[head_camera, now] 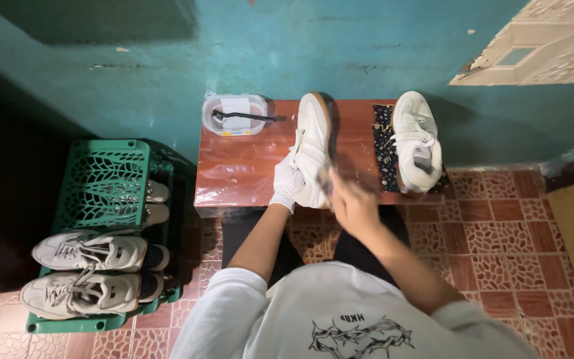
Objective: The person scrubs a white sneaker with a brush, focusing on the upper and side panels. They then wipe the shoe with a cloth to remove residue. The person repeats the scrubbing and wiping process on the second sneaker.
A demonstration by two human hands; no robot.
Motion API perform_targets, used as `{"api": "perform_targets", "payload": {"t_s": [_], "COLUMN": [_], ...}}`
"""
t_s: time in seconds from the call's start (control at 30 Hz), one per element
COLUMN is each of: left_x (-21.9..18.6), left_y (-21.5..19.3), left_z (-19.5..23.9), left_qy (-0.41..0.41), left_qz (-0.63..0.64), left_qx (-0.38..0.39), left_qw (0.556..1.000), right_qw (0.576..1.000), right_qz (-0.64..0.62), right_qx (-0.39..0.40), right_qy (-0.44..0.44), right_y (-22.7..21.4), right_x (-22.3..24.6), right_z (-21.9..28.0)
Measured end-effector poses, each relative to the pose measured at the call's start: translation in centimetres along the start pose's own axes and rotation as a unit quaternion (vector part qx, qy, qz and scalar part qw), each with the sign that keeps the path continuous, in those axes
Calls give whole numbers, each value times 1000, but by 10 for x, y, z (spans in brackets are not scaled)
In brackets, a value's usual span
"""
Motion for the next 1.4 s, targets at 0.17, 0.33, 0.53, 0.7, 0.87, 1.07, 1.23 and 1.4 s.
{"api": "perform_targets", "payload": {"t_s": [0.17,0.33,0.53,0.7,0.87,1.07,1.23,1.4], "left_x": [12,34,50,35,43,19,24,18], "left_y": [0,3,6,8,8,6,9,7], "left_z": [-14,-32,-46,-42,-42,-18,-11,-16], "left_qy": [41,62,91,143,18,135,143,160], "left_qz": [-57,-108,-171,-238,111,-156,-148,-140], "left_qx": [-4,-8,-20,-24,39,-4,-4,2], "left_qw": [998,992,981,960,993,978,979,977], "right_qw": [999,990,990,978,980,985,988,987], "right_qz": [34,122,133,185,179,149,131,134], "right_qx": [-23,-35,-7,-46,-23,17,3,9], "right_qy": [-2,-59,-43,-78,-88,-82,-86,-84], "right_y": [15,-6,-15,19,5,-24,5,33], "right_x": [-13,5,12,6,14,23,7,-3], "right_z": [-59,-19,7,-66,-55,9,-43,-79]}}
Point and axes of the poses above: each hand's wrist, its own z-axis away from the middle knuckle, its own y-axis out of the palm, x = y × z, the point moved 2 cm from there along -z, towards the middle knuckle, and after that the axes turned 9 degrees about -y, right-handed, at the moved point
